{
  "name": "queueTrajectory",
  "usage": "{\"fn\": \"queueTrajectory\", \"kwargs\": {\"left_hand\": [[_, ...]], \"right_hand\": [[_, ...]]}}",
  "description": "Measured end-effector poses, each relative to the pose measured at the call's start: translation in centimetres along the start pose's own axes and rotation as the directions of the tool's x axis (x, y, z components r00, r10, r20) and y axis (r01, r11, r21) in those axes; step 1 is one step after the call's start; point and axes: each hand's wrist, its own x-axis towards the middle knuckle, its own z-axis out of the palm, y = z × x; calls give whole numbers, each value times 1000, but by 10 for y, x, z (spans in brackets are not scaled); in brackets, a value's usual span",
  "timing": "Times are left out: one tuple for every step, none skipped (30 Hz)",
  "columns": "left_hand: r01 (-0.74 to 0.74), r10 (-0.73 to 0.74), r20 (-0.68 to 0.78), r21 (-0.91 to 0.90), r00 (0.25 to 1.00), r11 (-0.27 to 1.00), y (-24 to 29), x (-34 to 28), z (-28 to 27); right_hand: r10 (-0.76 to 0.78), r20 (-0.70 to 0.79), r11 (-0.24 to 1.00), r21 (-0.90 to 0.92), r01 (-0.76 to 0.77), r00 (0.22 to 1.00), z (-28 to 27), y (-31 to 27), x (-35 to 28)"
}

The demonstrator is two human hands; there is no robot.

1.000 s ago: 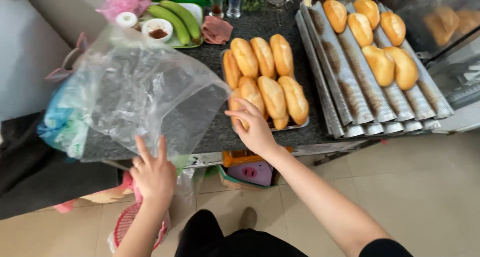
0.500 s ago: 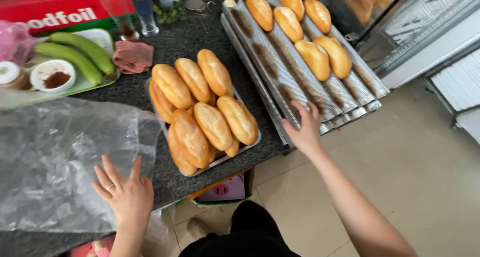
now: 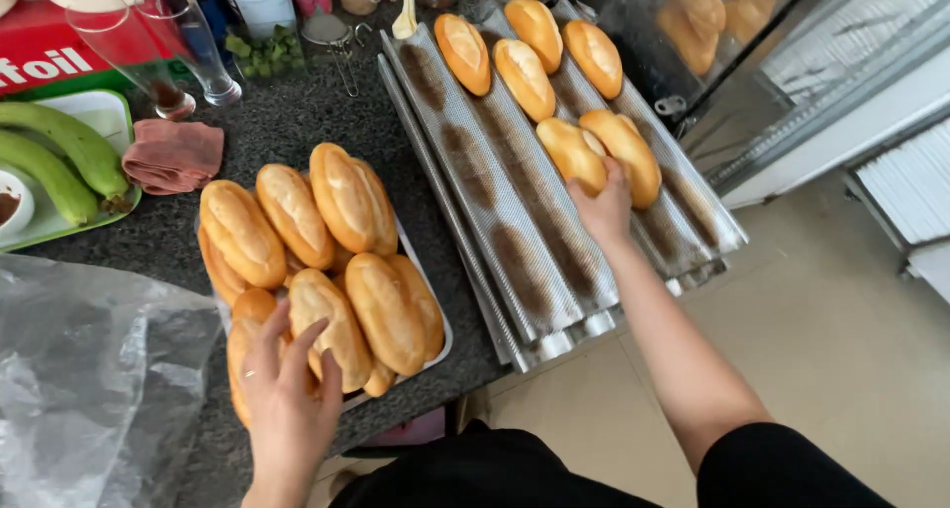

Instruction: Packing baked bread rolls into plastic bags and arranging them on a display shelf.

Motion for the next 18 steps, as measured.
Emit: {"fn": "queueTrajectory", "kwargs": {"left_hand": [[6, -5, 4, -87, 1000, 996, 13, 8, 10], [17, -16, 9, -163, 1000, 987, 24, 14, 16], [34, -34, 2, -143, 999, 989, 31, 20, 23], [51, -52, -2, -183, 999, 982, 37, 24, 27], [67, -71, -6, -224, 997, 972, 41, 27, 30], [89, -96, -25, -196, 995, 977, 39, 30, 31], [116, -130, -43, -233, 991, 966, 36, 33, 30], [138, -159, -56, -273, 986, 952, 32, 35, 30], [156, -179, -71, -251, 981, 955, 28, 37, 27], [285, -303, -11, -315, 953, 906, 23, 39, 24], [407, -418, 54, -370, 907, 835, 17, 41, 21], [415, -426, 51, -358, 903, 837, 7, 44, 23], [462, -464, 126, -489, 877, 740, -4, 46, 26], [499, -485, 206, -608, 850, 618, -14, 49, 30], [502, -489, 204, -603, 848, 620, -19, 55, 27], [485, -453, 238, -661, 859, 572, -24, 63, 25], [469, -415, 269, -714, 869, 520, -28, 70, 23], [470, -414, 270, -712, 869, 521, -35, 74, 21]], "right_hand": [[-56, -50, 998, -21, 55, 997, 6, 7, 8], [-113, -90, 993, -35, 110, 990, 17, 10, 11], [-121, -70, 993, -18, 120, 990, 15, 5, 9], [-91, -93, 984, 145, 104, 991, 16, -3, 8], [-54, -107, 949, 305, 84, 993, 17, -13, 6], [-72, -79, 940, 329, 94, 994, 14, -45, -10], [-76, -112, 942, 317, 108, 991, 10, -76, -27], [-76, -148, 947, 300, 118, 986, 1, -105, -46], [-87, -124, 939, 321, 123, 988, 5, -137, -64], [-205, -97, 903, 364, 226, 974, 6, -167, -86], [-320, -78, 853, 411, 322, 944, 5, -197, -109], [-317, -68, 850, 422, 315, 946, 12, -217, -126], [-366, 8, 833, 449, 324, 931, 20, -238, -145], [-416, 76, 816, 472, 334, 906, 25, -259, -161], [-416, 81, 814, 478, 331, 906, 32, -274, -174], [-433, 155, 814, 491, 311, 888, 39, -289, -186], [-449, 227, 814, 503, 290, 864, 45, -305, -198], [-446, 227, 815, 504, 287, 866, 48, -313, -209]]}}
